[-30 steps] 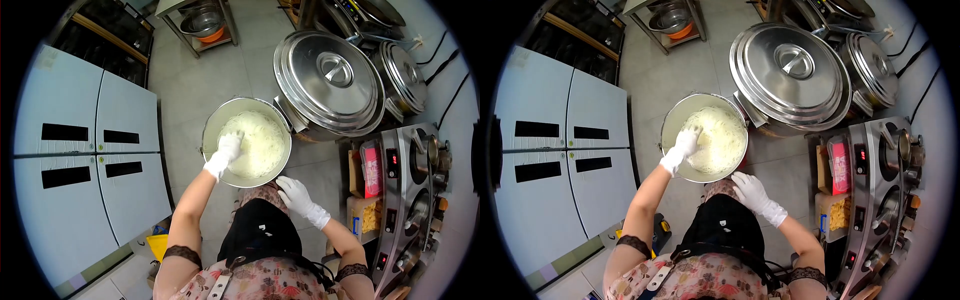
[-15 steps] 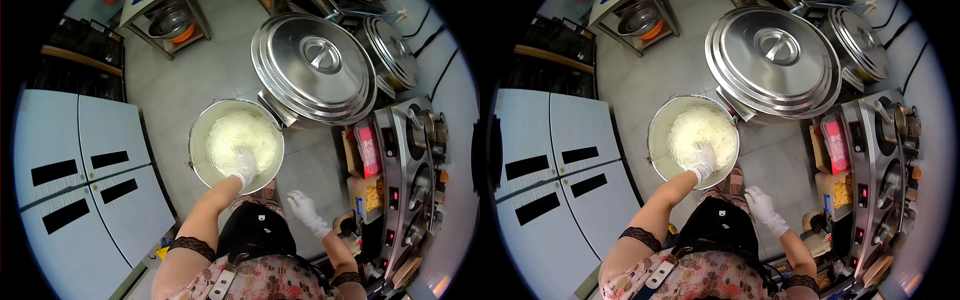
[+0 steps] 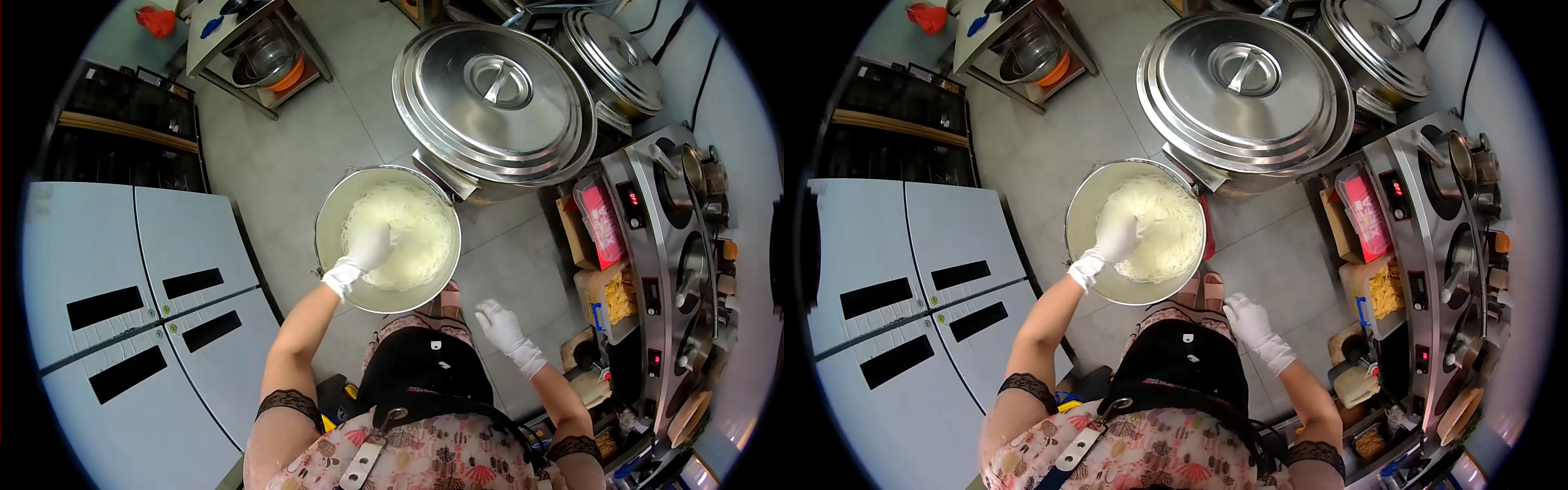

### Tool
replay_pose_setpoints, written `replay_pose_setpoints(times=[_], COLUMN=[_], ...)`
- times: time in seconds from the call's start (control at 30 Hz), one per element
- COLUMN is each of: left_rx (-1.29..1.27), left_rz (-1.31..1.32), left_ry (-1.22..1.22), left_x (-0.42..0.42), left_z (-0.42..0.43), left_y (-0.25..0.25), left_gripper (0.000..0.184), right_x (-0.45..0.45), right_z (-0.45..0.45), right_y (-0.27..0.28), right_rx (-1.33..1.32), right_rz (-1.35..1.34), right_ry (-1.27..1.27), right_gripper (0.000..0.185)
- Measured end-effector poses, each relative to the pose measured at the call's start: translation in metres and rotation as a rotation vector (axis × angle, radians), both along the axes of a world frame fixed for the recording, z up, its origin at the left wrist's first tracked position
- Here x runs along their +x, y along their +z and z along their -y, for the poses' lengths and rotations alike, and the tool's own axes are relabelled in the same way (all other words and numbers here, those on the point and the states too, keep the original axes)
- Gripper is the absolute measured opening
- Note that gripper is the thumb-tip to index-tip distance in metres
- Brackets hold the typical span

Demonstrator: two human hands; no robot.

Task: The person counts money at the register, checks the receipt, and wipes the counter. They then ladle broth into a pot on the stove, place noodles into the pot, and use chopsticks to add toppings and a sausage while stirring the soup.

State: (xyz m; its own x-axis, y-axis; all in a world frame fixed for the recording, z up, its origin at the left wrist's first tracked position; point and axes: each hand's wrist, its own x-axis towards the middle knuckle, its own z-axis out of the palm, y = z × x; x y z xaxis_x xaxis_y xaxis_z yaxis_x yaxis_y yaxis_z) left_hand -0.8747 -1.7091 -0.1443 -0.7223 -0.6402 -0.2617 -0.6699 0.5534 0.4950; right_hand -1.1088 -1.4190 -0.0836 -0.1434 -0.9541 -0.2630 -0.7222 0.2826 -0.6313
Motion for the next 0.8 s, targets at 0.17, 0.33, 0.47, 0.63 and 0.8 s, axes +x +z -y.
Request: replay_pose_setpoints(times=[0.17,0.33,0.47,0.63,0.8], left_rx=[0.023,-0.014,0.018,0.149,0.225], left_rz=[0.214,-0.084,-0.217,0.179,0.386], left_ry=[0.109,0.19,0.252,0.309,0.325], left_x=[-0.011,-0.006,-0.002,-0.027,-0.044], left_z=[0.009,0.006,0.001,0.002,-0.024], left_y=[0.129,0.193,0.232,0.186,0.011], left_gripper=[0.033,0.032,0.031,0.051,0.041], right_x=[-0.001,-0.005,-0.004,-0.004,0.0], right_z=[0.003,0.011,0.017,0.014,-0.003], right_y=[0.006,0.019,0.026,0.019,-0.002], right_rx=[-0.083,-0.042,-0.039,-0.063,-0.043], right_rz=[-0.073,-0.137,-0.145,-0.14,-0.163], right_ry=[0.063,0.148,0.177,0.194,0.205], right_gripper=[0.017,0.018,0.02,0.021,0.023])
